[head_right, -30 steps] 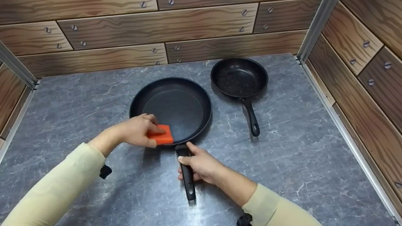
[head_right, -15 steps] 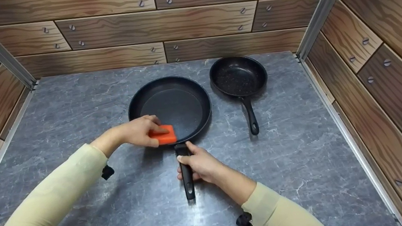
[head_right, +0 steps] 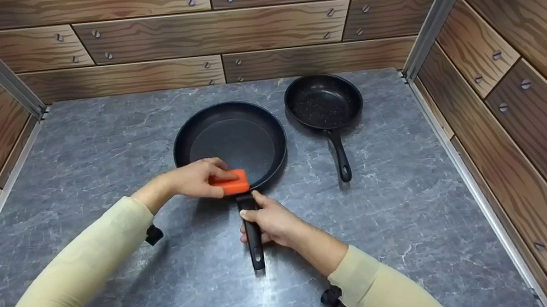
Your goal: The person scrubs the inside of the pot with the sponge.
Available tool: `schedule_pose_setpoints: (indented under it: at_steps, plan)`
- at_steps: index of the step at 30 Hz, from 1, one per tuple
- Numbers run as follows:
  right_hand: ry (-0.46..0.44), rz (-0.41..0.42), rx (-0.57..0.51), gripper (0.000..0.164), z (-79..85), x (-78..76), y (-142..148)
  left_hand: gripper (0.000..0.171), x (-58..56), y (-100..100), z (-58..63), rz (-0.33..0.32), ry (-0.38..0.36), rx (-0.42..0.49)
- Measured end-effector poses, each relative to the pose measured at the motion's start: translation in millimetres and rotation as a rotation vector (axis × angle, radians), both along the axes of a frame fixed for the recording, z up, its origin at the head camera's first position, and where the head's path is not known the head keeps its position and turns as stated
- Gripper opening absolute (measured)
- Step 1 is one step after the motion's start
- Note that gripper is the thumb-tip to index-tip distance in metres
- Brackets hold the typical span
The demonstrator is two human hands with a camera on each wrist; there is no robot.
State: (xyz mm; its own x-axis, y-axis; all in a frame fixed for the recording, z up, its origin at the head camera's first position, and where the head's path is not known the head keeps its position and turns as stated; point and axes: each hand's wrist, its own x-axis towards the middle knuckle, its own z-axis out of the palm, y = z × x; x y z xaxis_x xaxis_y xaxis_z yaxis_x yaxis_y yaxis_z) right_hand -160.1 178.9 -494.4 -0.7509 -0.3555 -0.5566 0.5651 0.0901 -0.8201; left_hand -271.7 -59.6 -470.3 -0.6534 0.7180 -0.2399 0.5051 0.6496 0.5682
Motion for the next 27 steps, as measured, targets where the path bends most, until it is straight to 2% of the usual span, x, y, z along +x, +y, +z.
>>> schedule_pose_setpoints:
  at_steps: [6, 19, 27]
  plan:
    - [0.009, 0.016, -0.005, 0.081, 1.2, -0.3, 0.1, 0.063, -0.8, 3.0, -2.0, -0.039, 0.029, 0.047]
    - [0.019, 0.015, -0.019, 0.079, -3.1, 0.2, -1.7, 0.063, -2.8, 17.8, -12.2, -0.038, -0.027, 0.140]
    - [0.020, 0.020, -0.009, 0.080, -3.5, 0.2, -1.4, 0.062, -5.1, 28.7, -16.6, -0.065, 0.002, 0.201]
